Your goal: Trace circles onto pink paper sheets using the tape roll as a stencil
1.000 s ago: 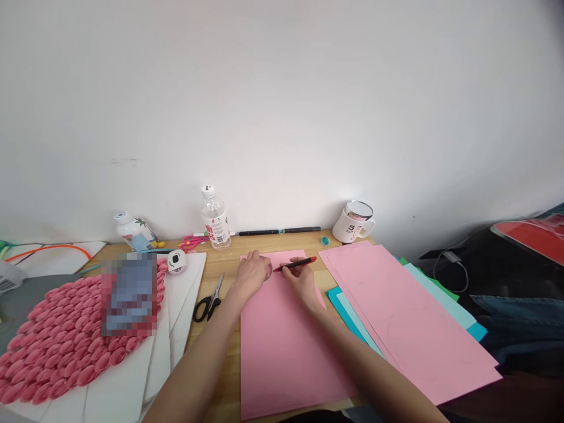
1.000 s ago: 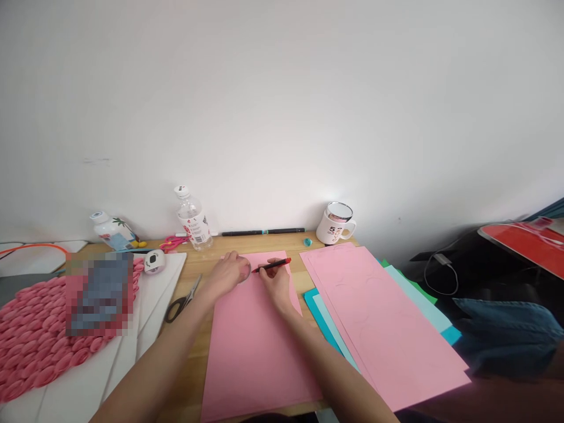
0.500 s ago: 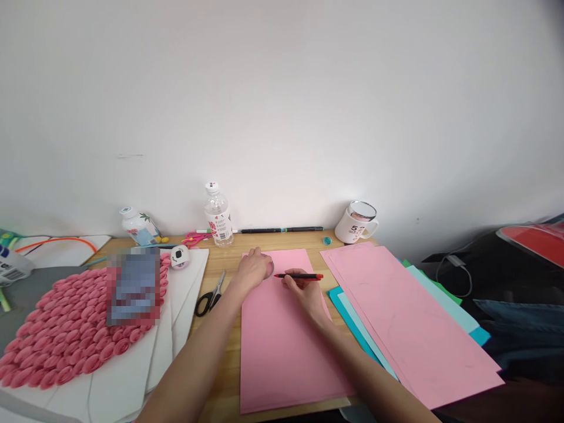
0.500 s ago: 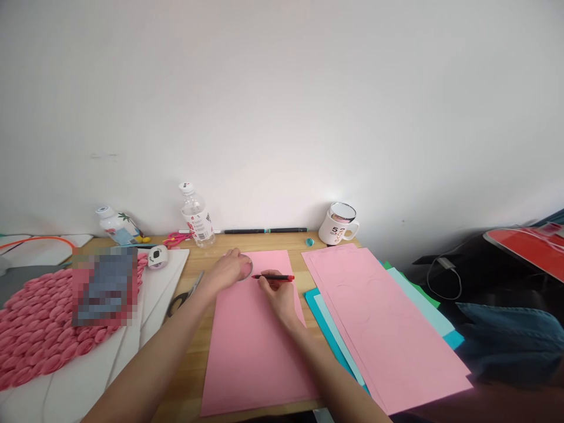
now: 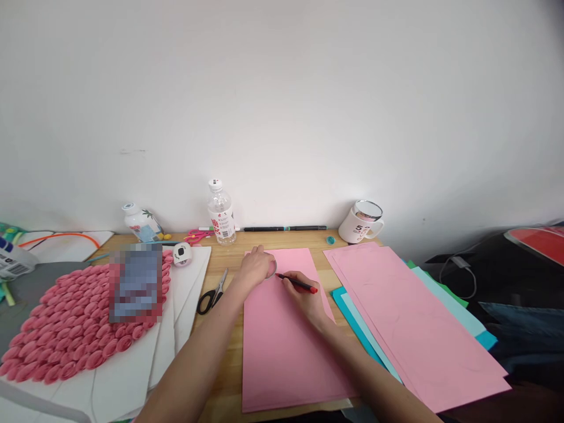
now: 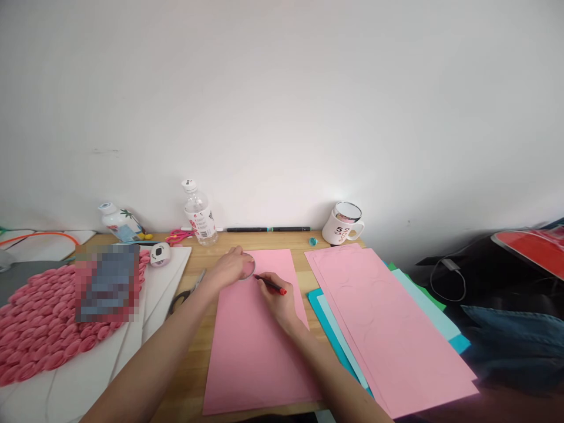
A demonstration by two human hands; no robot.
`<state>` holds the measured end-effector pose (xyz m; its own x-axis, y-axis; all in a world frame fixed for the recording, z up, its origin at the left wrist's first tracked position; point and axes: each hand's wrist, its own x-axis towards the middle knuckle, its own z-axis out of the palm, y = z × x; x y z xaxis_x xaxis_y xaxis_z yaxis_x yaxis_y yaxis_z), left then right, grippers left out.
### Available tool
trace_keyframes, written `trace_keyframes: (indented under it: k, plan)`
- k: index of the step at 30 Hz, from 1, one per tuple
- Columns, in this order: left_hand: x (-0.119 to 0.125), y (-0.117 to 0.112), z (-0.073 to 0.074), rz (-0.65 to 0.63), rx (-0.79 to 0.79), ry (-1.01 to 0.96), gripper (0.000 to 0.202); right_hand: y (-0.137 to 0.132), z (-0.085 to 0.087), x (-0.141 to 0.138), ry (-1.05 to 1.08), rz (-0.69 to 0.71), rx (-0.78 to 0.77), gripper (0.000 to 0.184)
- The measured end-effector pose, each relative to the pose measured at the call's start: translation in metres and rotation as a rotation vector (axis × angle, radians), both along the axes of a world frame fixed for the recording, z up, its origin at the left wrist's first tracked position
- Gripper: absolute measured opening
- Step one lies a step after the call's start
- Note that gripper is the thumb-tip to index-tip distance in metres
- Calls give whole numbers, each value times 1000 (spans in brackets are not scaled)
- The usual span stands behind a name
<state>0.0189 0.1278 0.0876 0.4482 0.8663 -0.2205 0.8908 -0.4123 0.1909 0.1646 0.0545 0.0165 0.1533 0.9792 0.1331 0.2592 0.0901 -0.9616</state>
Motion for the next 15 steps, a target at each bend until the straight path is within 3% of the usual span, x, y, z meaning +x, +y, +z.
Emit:
trace_keyframes:
  k: [5, 15]
  plan:
    - [2, 1, 2, -2, 1, 27, 25, -9, 5, -5, -11, 75, 30, 23]
    - [8, 8, 2, -6, -21, 113, 31, -11, -12, -17, -119, 90, 157, 25]
